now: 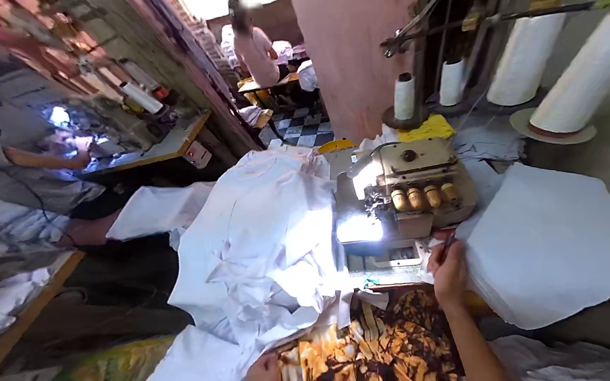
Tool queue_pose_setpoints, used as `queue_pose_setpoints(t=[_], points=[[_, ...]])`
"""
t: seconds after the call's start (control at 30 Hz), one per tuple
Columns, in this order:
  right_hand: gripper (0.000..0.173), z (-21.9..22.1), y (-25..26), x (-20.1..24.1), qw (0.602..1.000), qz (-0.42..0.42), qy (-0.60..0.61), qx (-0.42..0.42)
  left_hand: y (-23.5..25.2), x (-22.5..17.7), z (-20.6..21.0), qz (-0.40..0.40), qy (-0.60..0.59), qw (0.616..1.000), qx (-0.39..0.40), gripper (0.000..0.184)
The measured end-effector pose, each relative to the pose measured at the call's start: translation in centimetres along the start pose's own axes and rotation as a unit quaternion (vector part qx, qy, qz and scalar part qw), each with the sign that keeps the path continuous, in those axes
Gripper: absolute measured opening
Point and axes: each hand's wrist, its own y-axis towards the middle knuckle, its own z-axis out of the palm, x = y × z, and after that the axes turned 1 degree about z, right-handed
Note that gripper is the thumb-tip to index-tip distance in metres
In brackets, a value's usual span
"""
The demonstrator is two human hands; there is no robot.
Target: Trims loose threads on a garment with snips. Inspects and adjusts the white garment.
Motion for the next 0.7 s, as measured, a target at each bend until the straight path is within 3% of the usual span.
queue_pose_setpoints(t=[0.1,0.2,0.33,0.43,0.57,0.7], points=[[0.044,1.9,3.5,-0.6,0.981,-0.128,-0.082,-0.120,-0.3,-1.2,-1.4,0.027,0.034,0.995,0.088,0.034],[0.050,2.7,6.8,-1.2,0.948,-0.178,-0.172,-0.202,-1.0,-4.5,-4.7,0.044,0.058,0.979,0.191,0.039],[0.048,3.3,6.9,-1.2,0.925,-0.173,-0.247,-0.233,-3.5,-7.9,-7.8,0.152,-0.024,0.984,0.085,0.032],[0.051,3.0,6.0,-1.2,0.924,-0.197,-0.250,-0.213,-2.8,-8.2,-6.8,0.214,-0.051,0.975,0.030,0.029],[0.056,2.8,2.1,-0.1,0.930,-0.231,-0.246,-0.145,-1.8,-9.0,-4.9,0.225,-0.024,0.970,0.091,0.029],[0.053,3.5,-4.8,-0.7,0.940,-0.257,-0.223,-0.016,-0.6,-9.4,-4.5,0.238,-0.029,0.969,0.054,0.027]])
